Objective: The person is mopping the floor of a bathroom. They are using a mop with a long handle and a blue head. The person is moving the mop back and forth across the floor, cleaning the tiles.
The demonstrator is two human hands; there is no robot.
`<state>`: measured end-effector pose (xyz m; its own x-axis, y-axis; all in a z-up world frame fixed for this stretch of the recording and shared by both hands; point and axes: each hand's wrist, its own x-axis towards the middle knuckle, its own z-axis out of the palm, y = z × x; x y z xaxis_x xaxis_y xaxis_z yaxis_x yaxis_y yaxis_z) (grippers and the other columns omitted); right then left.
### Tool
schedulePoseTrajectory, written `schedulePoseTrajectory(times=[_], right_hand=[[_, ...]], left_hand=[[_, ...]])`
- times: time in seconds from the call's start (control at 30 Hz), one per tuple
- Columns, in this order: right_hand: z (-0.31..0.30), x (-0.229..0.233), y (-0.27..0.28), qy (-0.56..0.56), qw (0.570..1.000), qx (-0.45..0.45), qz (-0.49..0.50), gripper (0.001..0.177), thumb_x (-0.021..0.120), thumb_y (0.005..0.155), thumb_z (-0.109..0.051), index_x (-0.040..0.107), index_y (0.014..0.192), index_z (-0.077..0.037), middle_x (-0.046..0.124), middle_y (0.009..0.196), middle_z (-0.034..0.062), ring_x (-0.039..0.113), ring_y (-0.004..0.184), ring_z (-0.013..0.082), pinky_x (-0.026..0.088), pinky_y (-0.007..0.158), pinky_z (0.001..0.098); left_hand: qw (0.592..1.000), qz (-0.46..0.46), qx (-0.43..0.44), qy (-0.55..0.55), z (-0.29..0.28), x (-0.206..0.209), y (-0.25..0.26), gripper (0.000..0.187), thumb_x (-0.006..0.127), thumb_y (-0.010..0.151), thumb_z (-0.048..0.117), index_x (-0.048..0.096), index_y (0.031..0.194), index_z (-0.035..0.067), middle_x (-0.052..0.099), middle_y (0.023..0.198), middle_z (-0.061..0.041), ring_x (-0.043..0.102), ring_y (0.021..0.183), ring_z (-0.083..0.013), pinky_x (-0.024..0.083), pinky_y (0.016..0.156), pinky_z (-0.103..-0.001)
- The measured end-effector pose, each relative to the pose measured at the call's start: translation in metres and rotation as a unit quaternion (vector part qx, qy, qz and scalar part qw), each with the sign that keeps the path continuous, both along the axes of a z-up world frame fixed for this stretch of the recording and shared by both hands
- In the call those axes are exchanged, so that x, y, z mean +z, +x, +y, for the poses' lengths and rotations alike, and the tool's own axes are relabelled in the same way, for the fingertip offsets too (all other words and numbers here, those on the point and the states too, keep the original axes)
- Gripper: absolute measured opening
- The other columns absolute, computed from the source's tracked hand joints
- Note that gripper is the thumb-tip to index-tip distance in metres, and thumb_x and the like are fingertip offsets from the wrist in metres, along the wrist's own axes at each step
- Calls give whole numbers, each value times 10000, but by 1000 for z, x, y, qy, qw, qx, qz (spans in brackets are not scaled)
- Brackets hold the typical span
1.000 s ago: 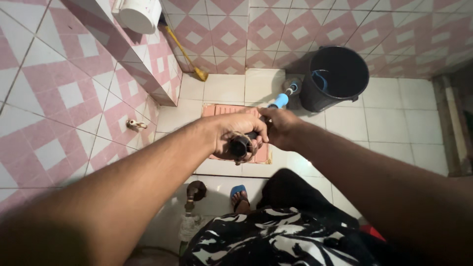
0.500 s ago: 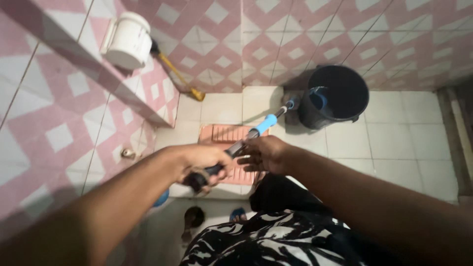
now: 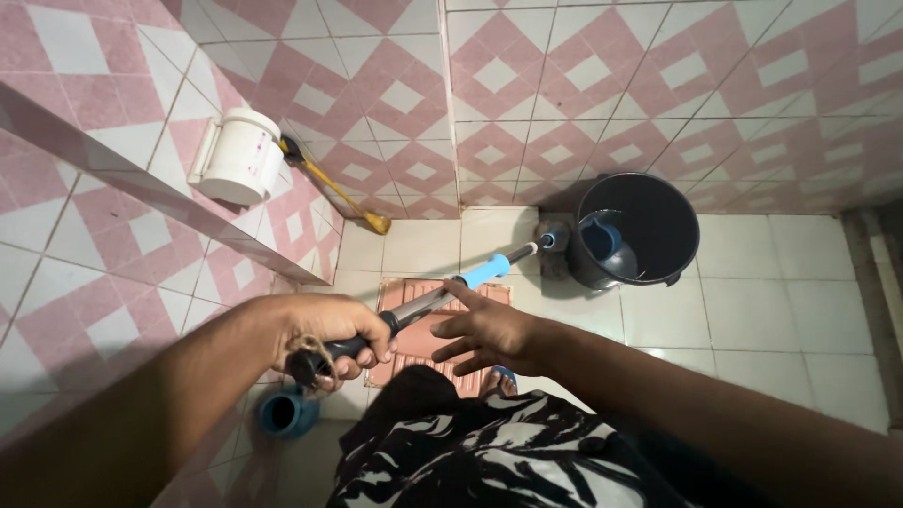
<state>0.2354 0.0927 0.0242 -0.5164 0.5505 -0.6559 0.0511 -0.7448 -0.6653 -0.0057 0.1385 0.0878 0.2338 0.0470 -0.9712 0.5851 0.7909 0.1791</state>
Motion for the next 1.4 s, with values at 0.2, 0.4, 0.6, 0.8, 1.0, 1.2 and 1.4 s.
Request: schedulePoseTrajectory(times=[0.2, 0.4, 0.6, 0.8, 1.0, 1.2, 1.4], right_hand=[[17, 3, -1, 21, 999, 33, -4, 873, 627, 900, -310, 146, 1619, -189, 358, 1594, 173, 618, 1272, 330, 525, 1007, 476], [37, -5, -18, 4, 1000, 8, 4, 808, 598, 921, -359, 221, 1601, -140, 474, 1533, 173, 556, 1330, 321, 498, 1040, 465], [61, -9, -63, -11, 999, -40, 15, 742, 606, 917, -375, 334, 1552, -107, 515, 1430, 172, 581, 1285, 308, 493, 1019, 466], [99, 2, -133, -18, 998, -66, -15, 589, 529, 966, -487, 590, 1350, -44, 673, 1283, 183, 639, 1230, 301, 508, 997, 481], [137, 2, -227, -58, 988, -141, 21, 505, 519, 945, -430, 612, 1346, -137, 727, 1216, 137, 675, 1185, 283, 502, 1007, 466], [133, -24, -267, -129, 973, -182, -52, 518, 471, 1015, -369, 578, 1355, 8, 659, 1292, 184, 637, 1200, 304, 476, 1041, 487], [146, -26, -264, -191, 938, -289, -1, 540, 398, 1044, -355, 570, 1356, 50, 694, 1264, 204, 662, 1211, 291, 533, 1078, 460]], left_hand=[[999, 11, -31, 20, 9, 9, 4, 137, 683, 839, 82, 622, 962, 70, 558, 592, 13, 495, 410, -85, 400, 359, -263], [991, 43, -104, 71, 26, 12, -12, 180, 734, 861, 134, 625, 958, 28, 596, 667, -20, 542, 481, -115, 469, 420, -312], [912, 70, -336, 224, 52, 9, -49, 266, 749, 845, 259, 730, 1054, 95, 715, 856, -86, 666, 734, -208, 529, 643, -383], [846, 119, -420, 307, 80, 34, -119, 310, 646, 816, 144, 660, 1122, 94, 739, 917, -133, 729, 884, -288, 544, 780, -423], [867, 118, -411, 258, 145, 44, -234, 389, 708, 828, 186, 608, 1202, 150, 721, 897, -145, 699, 778, -281, 537, 736, -424], [880, 12, -374, 294, 140, -15, -246, 323, 682, 832, 128, 658, 1148, 67, 680, 758, -62, 635, 617, -155, 501, 565, -328], [875, 48, -412, 249, 189, -11, -211, 286, 633, 885, 111, 582, 1157, 35, 614, 753, -75, 580, 585, -192, 458, 490, -340]])
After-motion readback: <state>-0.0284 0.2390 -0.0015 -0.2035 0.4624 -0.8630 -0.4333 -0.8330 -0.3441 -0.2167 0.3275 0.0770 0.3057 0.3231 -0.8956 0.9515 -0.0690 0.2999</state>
